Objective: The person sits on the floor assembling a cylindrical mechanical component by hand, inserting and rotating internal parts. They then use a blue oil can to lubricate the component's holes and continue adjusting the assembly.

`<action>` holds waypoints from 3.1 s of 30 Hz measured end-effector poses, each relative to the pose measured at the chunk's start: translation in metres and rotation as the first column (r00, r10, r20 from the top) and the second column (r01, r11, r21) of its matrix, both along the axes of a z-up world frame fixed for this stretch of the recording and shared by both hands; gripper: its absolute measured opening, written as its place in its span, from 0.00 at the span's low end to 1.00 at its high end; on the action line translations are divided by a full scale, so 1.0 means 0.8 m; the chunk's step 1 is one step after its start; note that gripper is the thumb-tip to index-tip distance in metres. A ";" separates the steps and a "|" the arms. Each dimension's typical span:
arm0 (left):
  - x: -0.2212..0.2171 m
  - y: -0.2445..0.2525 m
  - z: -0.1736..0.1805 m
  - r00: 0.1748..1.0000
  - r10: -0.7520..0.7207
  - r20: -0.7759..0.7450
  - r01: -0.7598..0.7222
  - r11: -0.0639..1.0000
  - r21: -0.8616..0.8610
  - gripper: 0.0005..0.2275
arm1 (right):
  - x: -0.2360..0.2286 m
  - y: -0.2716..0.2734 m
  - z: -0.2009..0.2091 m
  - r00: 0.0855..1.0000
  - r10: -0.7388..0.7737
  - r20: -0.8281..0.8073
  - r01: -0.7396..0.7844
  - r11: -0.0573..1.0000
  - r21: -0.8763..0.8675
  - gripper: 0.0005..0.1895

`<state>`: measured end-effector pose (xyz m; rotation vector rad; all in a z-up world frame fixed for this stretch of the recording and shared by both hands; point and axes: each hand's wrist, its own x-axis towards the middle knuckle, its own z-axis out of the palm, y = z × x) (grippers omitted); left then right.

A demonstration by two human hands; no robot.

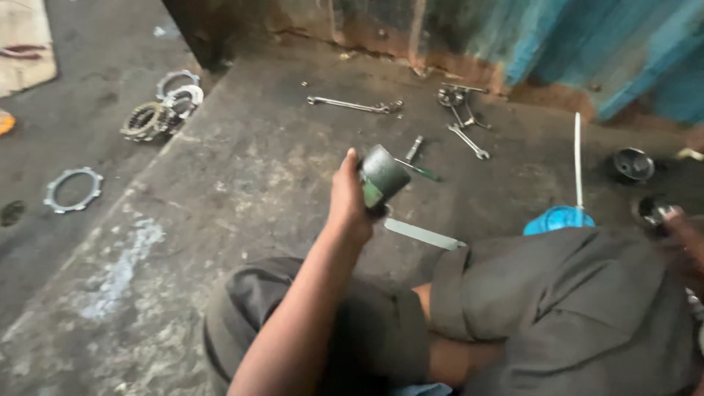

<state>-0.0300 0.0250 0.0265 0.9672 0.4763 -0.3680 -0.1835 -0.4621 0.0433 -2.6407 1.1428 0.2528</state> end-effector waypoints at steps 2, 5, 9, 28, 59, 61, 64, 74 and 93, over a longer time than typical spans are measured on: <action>0.021 -0.006 -0.009 0.999 -0.012 0.044 -0.001 0.962 0.273 0.24 | -0.017 -0.025 -0.037 1.000 0.002 0.030 -0.003 0.999 0.044 0.40; 0.027 -0.026 -0.039 0.943 -0.178 0.281 -0.151 0.524 0.838 0.29 | -0.051 -0.034 -0.082 0.997 -0.012 0.075 0.004 0.994 0.113 0.39; 0.013 -0.039 -0.069 0.944 -0.293 0.154 -0.052 0.328 0.943 0.28 | -0.039 -0.031 -0.079 0.983 0.015 0.183 -0.051 0.981 0.188 0.39; 0.114 -0.371 -0.125 0.513 -0.627 0.586 -0.126 0.621 0.774 0.29 | 0.197 -0.199 -0.197 0.764 0.249 0.596 -0.057 0.945 -0.321 0.42; -0.059 -0.026 0.038 0.966 0.093 0.241 0.050 0.848 -0.528 0.22 | -0.006 0.082 0.050 0.928 0.161 0.336 -0.188 0.981 0.051 0.35; -0.052 -0.029 0.042 0.964 0.102 0.245 0.021 0.890 -0.455 0.27 | 0.004 0.059 0.009 0.938 0.148 0.314 -0.174 0.983 0.056 0.33; -0.046 -0.028 0.047 0.959 0.020 0.282 0.039 0.979 -0.199 0.34 | 0.016 0.034 -0.032 0.937 0.138 0.320 -0.170 0.983 0.074 0.30; -0.010 -0.015 0.014 0.943 0.237 0.234 -0.117 0.892 -0.436 0.22 | 0.116 -0.007 -0.034 0.857 0.051 0.513 -0.189 0.957 0.222 0.21; 0.035 -0.021 -0.038 0.958 0.284 -0.030 -0.261 0.827 -0.498 0.20 | 0.070 0.202 0.095 0.836 -0.043 0.547 -0.529 0.202 0.824 0.26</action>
